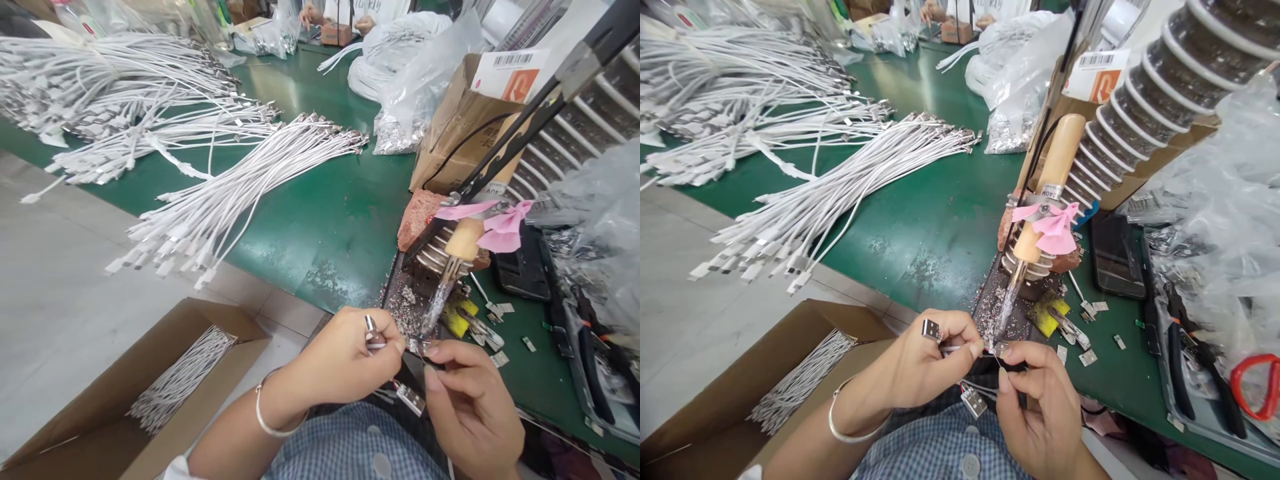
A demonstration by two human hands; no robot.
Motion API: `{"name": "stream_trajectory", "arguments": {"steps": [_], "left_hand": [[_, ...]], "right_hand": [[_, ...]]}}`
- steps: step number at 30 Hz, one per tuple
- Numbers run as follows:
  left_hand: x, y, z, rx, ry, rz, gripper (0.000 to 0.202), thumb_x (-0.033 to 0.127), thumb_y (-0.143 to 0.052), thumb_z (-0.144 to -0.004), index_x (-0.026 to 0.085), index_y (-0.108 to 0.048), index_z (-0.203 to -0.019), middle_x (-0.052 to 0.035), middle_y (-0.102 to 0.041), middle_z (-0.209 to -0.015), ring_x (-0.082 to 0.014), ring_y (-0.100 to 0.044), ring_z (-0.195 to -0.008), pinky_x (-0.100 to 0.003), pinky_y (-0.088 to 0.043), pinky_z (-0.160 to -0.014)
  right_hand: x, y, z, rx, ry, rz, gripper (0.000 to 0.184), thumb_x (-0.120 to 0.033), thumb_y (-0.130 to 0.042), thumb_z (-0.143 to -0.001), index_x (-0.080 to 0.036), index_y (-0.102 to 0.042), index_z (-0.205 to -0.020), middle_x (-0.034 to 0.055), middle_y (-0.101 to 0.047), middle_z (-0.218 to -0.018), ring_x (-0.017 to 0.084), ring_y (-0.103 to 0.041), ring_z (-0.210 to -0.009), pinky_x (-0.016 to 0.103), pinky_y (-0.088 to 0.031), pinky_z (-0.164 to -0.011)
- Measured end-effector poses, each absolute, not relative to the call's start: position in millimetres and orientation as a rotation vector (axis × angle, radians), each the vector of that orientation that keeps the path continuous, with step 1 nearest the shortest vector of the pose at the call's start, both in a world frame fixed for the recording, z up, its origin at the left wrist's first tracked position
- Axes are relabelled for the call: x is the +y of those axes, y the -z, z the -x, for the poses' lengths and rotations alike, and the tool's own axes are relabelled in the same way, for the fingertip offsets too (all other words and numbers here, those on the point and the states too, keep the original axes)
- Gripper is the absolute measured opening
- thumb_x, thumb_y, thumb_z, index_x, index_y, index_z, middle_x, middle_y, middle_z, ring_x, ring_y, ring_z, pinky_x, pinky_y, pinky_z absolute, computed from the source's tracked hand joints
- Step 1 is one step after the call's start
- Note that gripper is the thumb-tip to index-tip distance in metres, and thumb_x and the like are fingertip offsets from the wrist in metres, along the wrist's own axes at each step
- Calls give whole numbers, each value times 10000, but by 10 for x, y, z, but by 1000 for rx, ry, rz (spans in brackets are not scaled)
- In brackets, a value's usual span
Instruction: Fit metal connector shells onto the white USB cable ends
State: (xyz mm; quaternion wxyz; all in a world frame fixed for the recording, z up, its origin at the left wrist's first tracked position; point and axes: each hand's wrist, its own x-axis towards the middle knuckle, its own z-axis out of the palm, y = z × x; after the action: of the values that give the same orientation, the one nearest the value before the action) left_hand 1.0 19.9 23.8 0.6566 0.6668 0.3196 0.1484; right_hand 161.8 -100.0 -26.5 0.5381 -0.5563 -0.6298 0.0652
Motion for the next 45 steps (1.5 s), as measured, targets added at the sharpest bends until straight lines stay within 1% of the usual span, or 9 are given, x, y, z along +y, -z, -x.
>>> {"name": "stream_trajectory", "arguments": {"steps": [7, 11, 15, 24, 30, 35, 40, 45], "left_hand": [[177, -240, -24, 707, -386, -1568, 113, 80, -551, -767, 164, -564, -692, 82, -454, -537, -60, -380, -489, -172, -333, -490], [162, -242, -27, 700, -412, -1593, 129, 91, -555, -791, 166, -557, -687, 90, -428, -520, -56, -356, -475, -175, -330, -495], [154, -244, -30, 692, -413, -1590, 132, 97, -552, -802, 167, -550, -691, 86, -441, -526, -59, -367, -477, -174, -325, -488], [150, -255, -36, 693, -447, -1601, 134, 80, -537, -801, 165, -547, -697, 96, -399, -538, -51, -336, -491, -156, -317, -491], [135, -253, -38, 680, -469, -1608, 135, 86, -544, -807, 165, -547, -697, 91, -422, -544, -50, -338, -481, -164, -322, -485], [125, -246, -33, 690, -464, -1612, 132, 76, -543, -802, 161, -557, -701, 96, -418, -544, -48, -336, -483, -161, -340, -504], [129, -256, -28, 694, -469, -1601, 140, 74, -546, -802, 162, -560, -694, 102, -402, -528, -47, -329, -474, -161, -349, -513], [123, -243, -32, 676, -480, -1594, 137, 68, -547, -801, 161, -557, -700, 93, -428, -539, -48, -345, -480, -161, -344, -504]], "right_hand": [[-1002, 262, -1626, -1483, -160, 1311, 218, 8, -652, -783, -184, -601, -875, 61, -661, -982, 176, -675, -874, 312, -603, -723], [-1009, 271, -1639, -1459, -168, 1335, 211, 0, -655, -793, -188, -601, -874, 54, -655, -962, 168, -656, -842, 309, -591, -699], [-1006, 262, -1636, -1449, -172, 1353, 193, -20, -654, -804, -196, -595, -857, 46, -650, -940, 169, -650, -824, 315, -587, -690], [-954, 197, -1599, -1425, -158, 1334, 200, 3, -638, -803, -189, -606, -849, 38, -624, -899, 165, -633, -796, 304, -570, -647], [-971, 222, -1631, -1455, -160, 1323, 202, -5, -657, -805, -191, -620, -875, 41, -621, -917, 172, -634, -816, 320, -583, -675], [-964, 218, -1622, -1468, -154, 1322, 219, 9, -649, -807, -190, -629, -896, 46, -615, -917, 167, -621, -819, 310, -579, -670], [-988, 215, -1621, -1457, -179, 1331, 205, 7, -651, -795, -182, -623, -869, 36, -612, -912, 159, -627, -806, 308, -576, -681], [-994, 221, -1619, -1444, -192, 1329, 204, 8, -654, -793, -177, -624, -876, 43, -612, -924, 166, -625, -823, 312, -569, -689]]}}
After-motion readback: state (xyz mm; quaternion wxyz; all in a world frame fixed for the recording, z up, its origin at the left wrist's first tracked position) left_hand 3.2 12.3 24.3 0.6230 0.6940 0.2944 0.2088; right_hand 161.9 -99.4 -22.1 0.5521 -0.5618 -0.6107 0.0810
